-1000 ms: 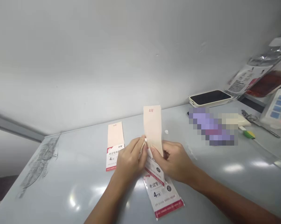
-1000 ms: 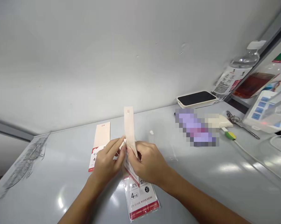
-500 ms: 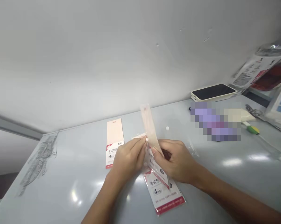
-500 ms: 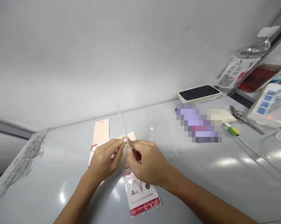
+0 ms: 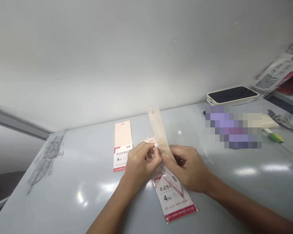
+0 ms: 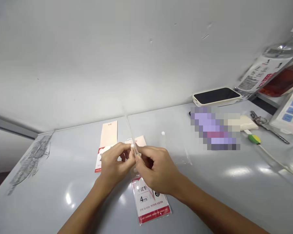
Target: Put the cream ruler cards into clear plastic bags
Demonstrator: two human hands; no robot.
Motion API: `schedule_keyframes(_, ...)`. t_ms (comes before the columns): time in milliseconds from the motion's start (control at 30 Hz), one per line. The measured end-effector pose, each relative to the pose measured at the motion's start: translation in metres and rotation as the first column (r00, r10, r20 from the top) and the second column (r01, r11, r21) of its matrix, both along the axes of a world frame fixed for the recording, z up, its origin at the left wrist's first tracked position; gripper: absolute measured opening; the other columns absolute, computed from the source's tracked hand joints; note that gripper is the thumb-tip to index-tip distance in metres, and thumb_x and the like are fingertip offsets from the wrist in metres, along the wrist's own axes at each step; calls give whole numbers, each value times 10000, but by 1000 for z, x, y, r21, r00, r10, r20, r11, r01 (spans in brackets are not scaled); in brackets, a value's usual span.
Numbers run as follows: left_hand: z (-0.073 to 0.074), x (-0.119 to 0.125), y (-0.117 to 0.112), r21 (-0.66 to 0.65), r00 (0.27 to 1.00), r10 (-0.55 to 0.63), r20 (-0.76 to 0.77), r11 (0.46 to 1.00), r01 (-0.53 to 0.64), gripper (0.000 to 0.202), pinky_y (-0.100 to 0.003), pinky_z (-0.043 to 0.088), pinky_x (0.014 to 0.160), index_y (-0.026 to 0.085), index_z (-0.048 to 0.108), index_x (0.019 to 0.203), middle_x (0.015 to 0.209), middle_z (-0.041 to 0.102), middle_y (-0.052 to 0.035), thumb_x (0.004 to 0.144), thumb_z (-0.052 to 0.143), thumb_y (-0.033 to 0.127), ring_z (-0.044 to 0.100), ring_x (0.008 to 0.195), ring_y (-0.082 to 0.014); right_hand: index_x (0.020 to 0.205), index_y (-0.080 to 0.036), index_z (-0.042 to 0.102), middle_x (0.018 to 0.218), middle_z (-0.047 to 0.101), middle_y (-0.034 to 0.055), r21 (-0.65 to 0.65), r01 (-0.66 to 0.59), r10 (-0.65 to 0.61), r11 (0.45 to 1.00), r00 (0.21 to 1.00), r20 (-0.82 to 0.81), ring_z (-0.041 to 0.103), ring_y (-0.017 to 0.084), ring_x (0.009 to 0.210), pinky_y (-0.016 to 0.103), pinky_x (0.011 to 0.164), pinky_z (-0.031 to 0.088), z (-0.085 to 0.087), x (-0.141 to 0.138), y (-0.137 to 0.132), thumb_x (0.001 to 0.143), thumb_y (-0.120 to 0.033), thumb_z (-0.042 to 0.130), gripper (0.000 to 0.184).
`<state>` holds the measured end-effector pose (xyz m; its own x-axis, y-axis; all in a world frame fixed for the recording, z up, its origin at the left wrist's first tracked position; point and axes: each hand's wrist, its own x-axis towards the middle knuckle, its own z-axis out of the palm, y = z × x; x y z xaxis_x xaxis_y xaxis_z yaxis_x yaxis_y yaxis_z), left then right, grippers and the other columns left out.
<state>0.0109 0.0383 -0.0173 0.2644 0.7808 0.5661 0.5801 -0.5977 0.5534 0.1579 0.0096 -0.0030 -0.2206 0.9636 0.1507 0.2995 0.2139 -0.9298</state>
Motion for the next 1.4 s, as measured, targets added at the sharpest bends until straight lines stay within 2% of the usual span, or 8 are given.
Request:
schedule_keyframes(300, -3, -4, 2, -7, 998, -27, -50, 1000, 26, 103, -206, 356, 471, 176, 516, 741, 621, 495, 19, 734, 459, 90, 421, 522, -77, 602, -178, 430, 538, 374, -39, -16, -32, 32, 999, 999, -32, 328, 80, 482, 220, 440, 284, -1, -1, -3, 825, -193, 444, 224)
schedule_keyframes(467, 3, -5, 1, -2, 997, -29, -77, 1000, 29, 80, -205, 369, 488, 175, 517, 807, 660, 516, 12, 765, 470, 127, 440, 540, -78, 573, -178, 411, 518, 370, -41, -70, 16, -20, 997, 998, -62, 339, 78, 471, 215, 422, 289, 0, 2, -1, 837, -259, 461, 280)
schedule_keyframes(800, 7, -14, 8, -69, 992, 130, 0, 989, -130, 88, -201, 358, 451, 181, 469, 722, 623, 475, 27, 808, 461, 198, 421, 512, -66, 689, -162, 614, 632, 636, 38, -297, -55, -73, 953, 912, -403, 597, 159, 563, 257, 479, 454, 2, 16, 13, 791, -363, 564, 231)
schedule_keyframes(867, 8, -16, 10, -109, 984, 172, 40, 980, -167, 32, -192, 368, 446, 188, 465, 789, 662, 496, 31, 807, 484, 206, 438, 511, -59, 651, -161, 623, 624, 645, 37, -305, -96, -65, 948, 875, -479, 601, 156, 553, 258, 486, 456, -1, 20, 18, 787, -350, 577, 237)
schedule_keyframes(967, 9, -16, 11, -139, 973, 197, 122, 974, -180, 219, -183, 387, 430, 212, 436, 978, 876, 545, -3, 786, 540, 223, 498, 574, -61, 639, -160, 637, 610, 644, 33, -301, -142, -51, 943, 833, -551, 598, 152, 544, 262, 497, 451, -4, 24, 23, 780, -343, 590, 236)
schedule_keyframes(1067, 10, -15, 11, -84, 984, 112, 140, 991, -101, 185, -196, 448, 493, 213, 497, 969, 1052, 512, -63, 788, 534, 200, 555, 836, -128, 667, -157, 651, 609, 643, 36, -318, -150, -65, 936, 814, -577, 602, 159, 547, 266, 495, 445, -6, 23, 24, 765, -349, 606, 220)
schedule_keyframes(1167, 12, -15, 11, -160, 987, 26, 158, 987, -1, 106, -234, 500, 599, 205, 573, 886, 1123, 495, -88, 812, 499, 187, 496, 1062, -192, 682, -148, 651, 622, 646, 42, -340, -163, -75, 926, 804, -590, 603, 161, 549, 264, 489, 442, -6, 22, 23, 760, -354, 610, 223)
schedule_keyframes(1400, 14, -16, 15, -425, 916, -139, 376, 853, 303, 150, -313, 518, 757, 200, 612, 793, 1196, 510, -85, 845, 490, 271, 509, 1107, -208, 713, -149, 632, 606, 630, 37, -351, -95, -90, 932, 875, -475, 591, 156, 548, 261, 497, 448, -10, 17, 23, 799, -459, 544, 333)
